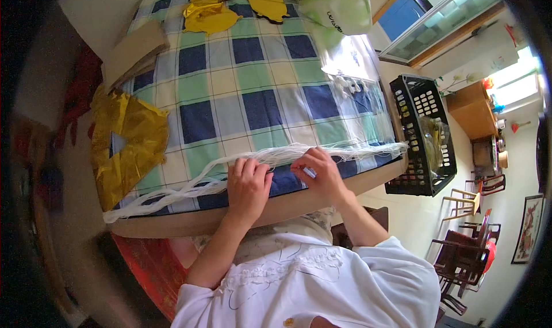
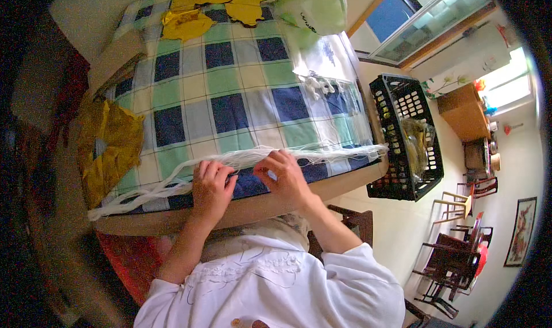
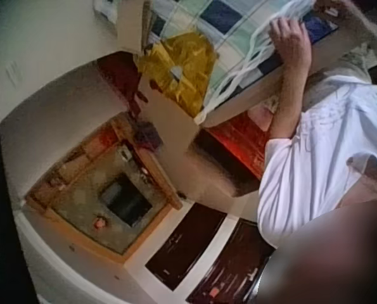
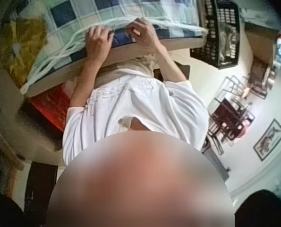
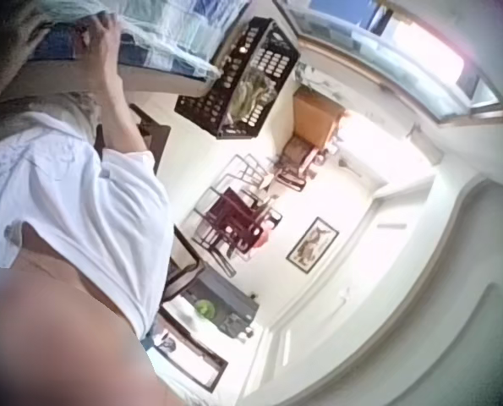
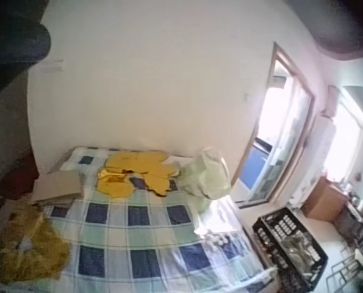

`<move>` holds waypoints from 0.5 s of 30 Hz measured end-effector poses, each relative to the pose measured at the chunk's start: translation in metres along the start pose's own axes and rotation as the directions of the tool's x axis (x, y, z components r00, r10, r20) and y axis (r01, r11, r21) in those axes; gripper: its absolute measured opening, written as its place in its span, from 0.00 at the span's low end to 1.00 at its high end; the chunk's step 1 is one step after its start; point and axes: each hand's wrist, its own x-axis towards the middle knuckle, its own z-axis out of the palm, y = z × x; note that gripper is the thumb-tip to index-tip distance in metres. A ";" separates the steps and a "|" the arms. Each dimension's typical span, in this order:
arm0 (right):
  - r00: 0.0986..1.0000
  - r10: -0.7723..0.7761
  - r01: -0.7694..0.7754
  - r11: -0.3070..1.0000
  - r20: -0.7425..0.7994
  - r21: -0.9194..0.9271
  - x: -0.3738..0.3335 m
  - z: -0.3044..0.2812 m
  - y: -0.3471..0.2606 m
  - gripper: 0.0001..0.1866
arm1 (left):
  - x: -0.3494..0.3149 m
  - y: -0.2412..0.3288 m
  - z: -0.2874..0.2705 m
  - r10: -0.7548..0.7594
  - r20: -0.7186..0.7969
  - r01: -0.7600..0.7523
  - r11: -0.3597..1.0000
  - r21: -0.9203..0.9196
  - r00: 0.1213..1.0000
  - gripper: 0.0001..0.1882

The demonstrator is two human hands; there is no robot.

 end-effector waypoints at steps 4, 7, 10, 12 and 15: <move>0.966 0.212 -0.177 0.960 -0.151 0.217 -0.004 0.025 -0.022 0.10 | 0.004 -0.003 -0.002 -0.018 -0.058 0.013 0.997 -0.078 0.998 0.07; 0.983 0.098 -0.065 0.977 -0.156 0.205 0.011 0.026 -0.038 0.30 | 0.016 0.011 -0.020 -0.013 -0.127 -0.012 0.981 -0.194 0.992 0.08; 0.986 0.086 -0.007 0.880 -0.145 0.475 0.029 0.044 -0.052 0.39 | 0.023 0.033 -0.043 0.098 -0.140 -0.134 0.951 -0.278 0.985 0.09; 0.990 0.110 -0.018 0.734 -0.092 0.679 0.043 0.054 -0.054 0.42 | 0.029 0.038 -0.052 0.175 -0.138 -0.211 0.926 -0.313 0.975 0.09; 0.935 0.354 -0.161 0.514 -0.036 0.843 0.058 0.053 -0.053 0.32 | 0.025 0.044 -0.069 0.184 -0.091 -0.191 0.650 -0.735 0.979 0.06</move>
